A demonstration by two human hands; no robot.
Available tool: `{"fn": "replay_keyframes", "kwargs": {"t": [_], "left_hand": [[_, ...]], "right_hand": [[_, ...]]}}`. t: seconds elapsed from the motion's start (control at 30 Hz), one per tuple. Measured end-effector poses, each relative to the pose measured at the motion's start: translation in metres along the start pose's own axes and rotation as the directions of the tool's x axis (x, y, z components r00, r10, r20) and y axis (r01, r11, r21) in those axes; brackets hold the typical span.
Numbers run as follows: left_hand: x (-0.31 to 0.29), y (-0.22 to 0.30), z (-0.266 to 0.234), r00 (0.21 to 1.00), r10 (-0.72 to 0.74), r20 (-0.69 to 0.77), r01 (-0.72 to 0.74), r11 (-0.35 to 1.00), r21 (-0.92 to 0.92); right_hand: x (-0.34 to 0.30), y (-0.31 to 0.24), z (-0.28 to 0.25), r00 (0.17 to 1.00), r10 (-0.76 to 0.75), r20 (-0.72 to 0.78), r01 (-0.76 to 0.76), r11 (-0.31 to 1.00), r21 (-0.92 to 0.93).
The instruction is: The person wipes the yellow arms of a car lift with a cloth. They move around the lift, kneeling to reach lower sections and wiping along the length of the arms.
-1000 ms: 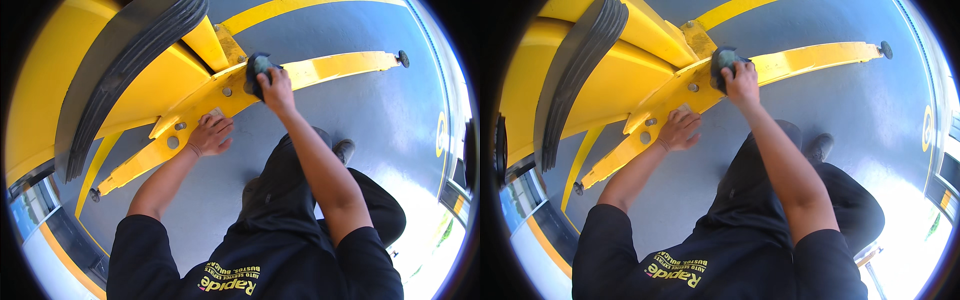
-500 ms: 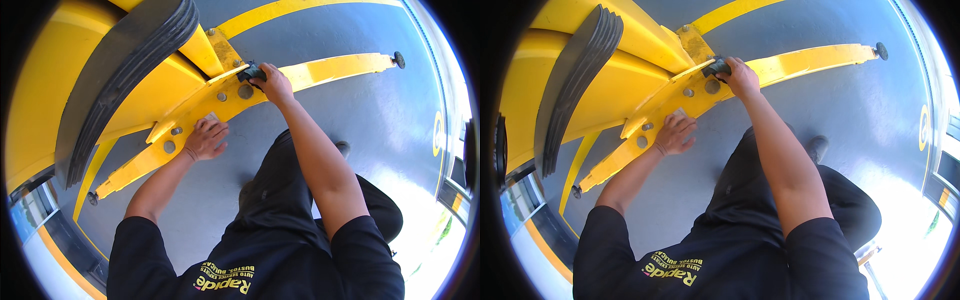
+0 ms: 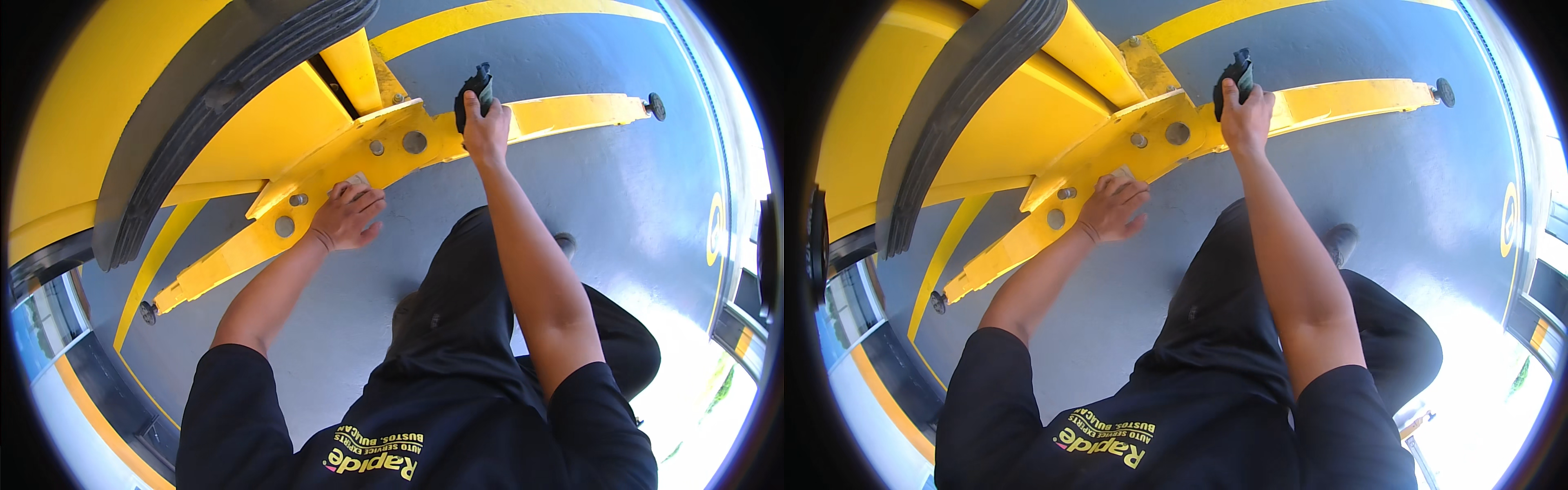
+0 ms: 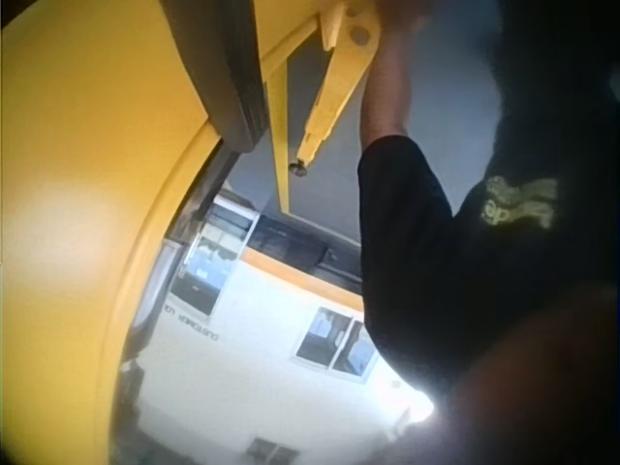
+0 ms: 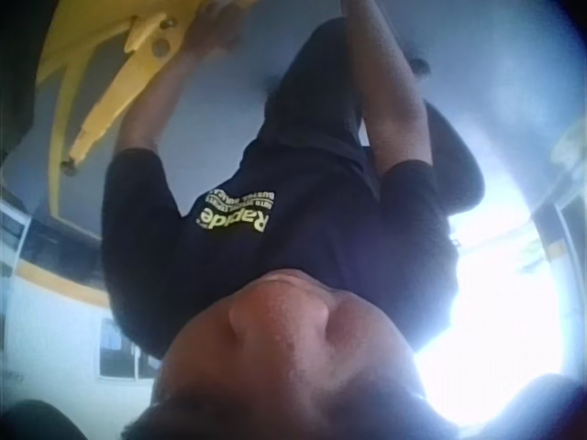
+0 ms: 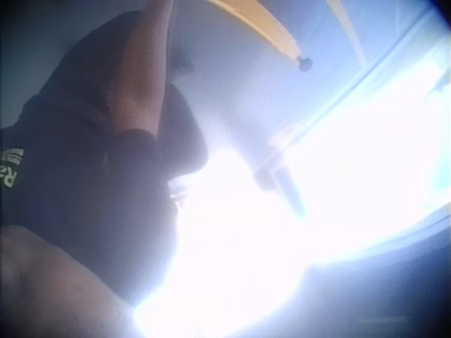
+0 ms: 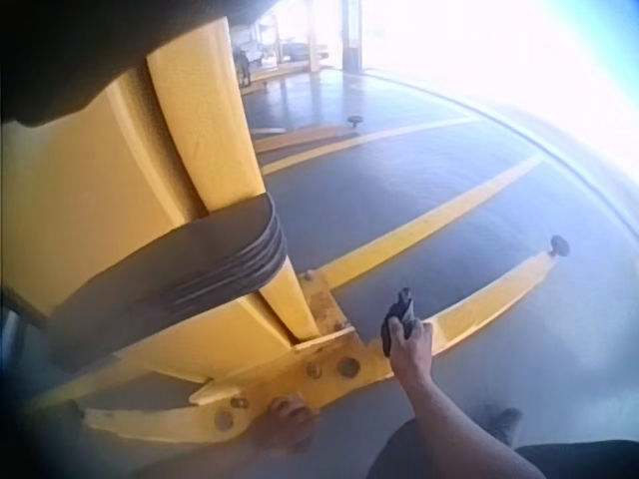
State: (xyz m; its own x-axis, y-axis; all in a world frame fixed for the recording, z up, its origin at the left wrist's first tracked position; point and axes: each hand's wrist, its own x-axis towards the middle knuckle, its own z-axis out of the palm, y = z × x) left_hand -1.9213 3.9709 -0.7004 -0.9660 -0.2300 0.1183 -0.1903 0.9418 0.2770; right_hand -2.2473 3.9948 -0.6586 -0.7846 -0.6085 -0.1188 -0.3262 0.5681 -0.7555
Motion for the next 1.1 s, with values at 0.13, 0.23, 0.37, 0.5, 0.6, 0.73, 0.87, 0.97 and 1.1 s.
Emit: {"fn": "replay_keyframes", "kwargs": {"t": [0.13, 0.23, 0.37, 0.5, 0.6, 0.73, 0.87, 0.97, 1.1], "left_hand": [[0.001, -0.001, -0.001, 1.000, 0.013, -0.016, -0.012, 1.000, 0.026], [0.002, -0.001, -0.002, 1.000, 0.005, -0.019, -0.005, 1.000, 0.001], [0.004, -0.001, -0.002, 1.000, 0.004, -0.014, -0.004, 1.000, -0.012], [0.003, 0.000, -0.001, 0.999, 0.001, -0.043, -0.002, 1.000, -0.022], [0.002, 0.000, -0.001, 0.999, -0.033, 0.010, 0.033, 0.998, -0.047], [0.003, 0.001, -0.001, 1.000, -0.013, -0.005, 0.013, 1.000, -0.011], [0.005, 0.001, -0.001, 1.000, -0.011, -0.011, 0.011, 1.000, 0.006], [0.006, 0.001, -0.001, 1.000, -0.012, -0.005, 0.012, 1.000, 0.029], [0.006, 0.002, -0.002, 1.000, -0.013, 0.011, 0.013, 0.999, 0.032]], "right_hand": [[-0.040, -0.024, 0.039, 0.879, -0.351, 0.321, 0.349, 0.935, 0.067], [-0.047, -0.040, 0.057, 0.912, -0.364, 0.187, 0.394, 0.906, -0.157], [-0.029, -0.045, 0.057, 0.879, -0.392, 0.271, 0.451, 0.867, -0.211], [-0.005, -0.032, 0.048, 0.809, -0.463, 0.363, 0.543, 0.825, -0.157], [0.008, -0.024, 0.045, 0.792, -0.478, 0.380, 0.543, 0.836, -0.079], [0.006, -0.028, 0.047, 0.858, -0.379, 0.346, 0.424, 0.903, -0.064], [-0.006, -0.042, 0.048, 0.827, -0.482, 0.289, 0.533, 0.835, -0.133], [-0.008, -0.045, 0.047, 0.843, -0.459, 0.282, 0.508, 0.850, -0.135], [-0.006, -0.030, 0.050, 0.879, -0.353, 0.321, 0.382, 0.924, -0.029]]}}
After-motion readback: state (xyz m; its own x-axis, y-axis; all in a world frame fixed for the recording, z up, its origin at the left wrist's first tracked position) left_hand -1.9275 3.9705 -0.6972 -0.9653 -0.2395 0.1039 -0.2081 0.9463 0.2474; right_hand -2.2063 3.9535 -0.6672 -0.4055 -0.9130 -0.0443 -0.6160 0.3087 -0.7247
